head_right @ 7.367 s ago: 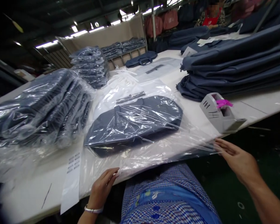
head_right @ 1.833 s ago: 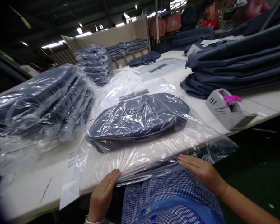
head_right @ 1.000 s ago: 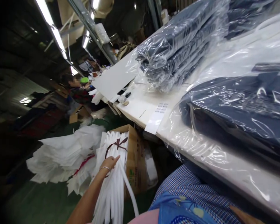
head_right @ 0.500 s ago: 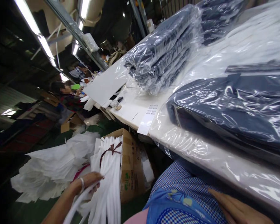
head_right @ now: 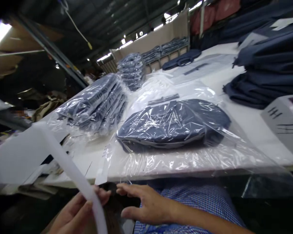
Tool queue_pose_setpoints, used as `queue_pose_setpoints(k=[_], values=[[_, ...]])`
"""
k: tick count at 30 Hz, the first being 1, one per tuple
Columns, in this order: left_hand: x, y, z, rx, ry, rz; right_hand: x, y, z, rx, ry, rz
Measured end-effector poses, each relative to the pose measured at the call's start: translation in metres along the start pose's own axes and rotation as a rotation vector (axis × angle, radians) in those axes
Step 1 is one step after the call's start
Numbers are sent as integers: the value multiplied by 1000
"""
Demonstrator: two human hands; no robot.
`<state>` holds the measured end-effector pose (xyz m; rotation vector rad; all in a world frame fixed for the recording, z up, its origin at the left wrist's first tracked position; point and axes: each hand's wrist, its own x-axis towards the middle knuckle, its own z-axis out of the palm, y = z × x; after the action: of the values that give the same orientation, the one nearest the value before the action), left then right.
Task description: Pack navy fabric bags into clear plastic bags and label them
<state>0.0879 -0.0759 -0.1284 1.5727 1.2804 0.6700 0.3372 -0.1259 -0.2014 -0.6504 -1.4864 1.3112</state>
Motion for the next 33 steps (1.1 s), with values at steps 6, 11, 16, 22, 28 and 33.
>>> queue_pose_setpoints(k=[6,11,16,22,28,33], values=[[93,82,138,45,-270,587,-7,-30,-31,327,581,24],[153,43,205,516,-239,1035,-92,-90,-78,204,1194,-174],[195,-12,243,948,-196,1020,-178,-113,-86,-83,1495,-119],[213,-27,245,932,-200,957,-218,-87,-81,-336,1366,198],[209,-12,243,918,-250,965,-219,-87,-86,-443,1050,472],[185,13,228,903,-271,1011,-245,-82,-88,-423,770,720]])
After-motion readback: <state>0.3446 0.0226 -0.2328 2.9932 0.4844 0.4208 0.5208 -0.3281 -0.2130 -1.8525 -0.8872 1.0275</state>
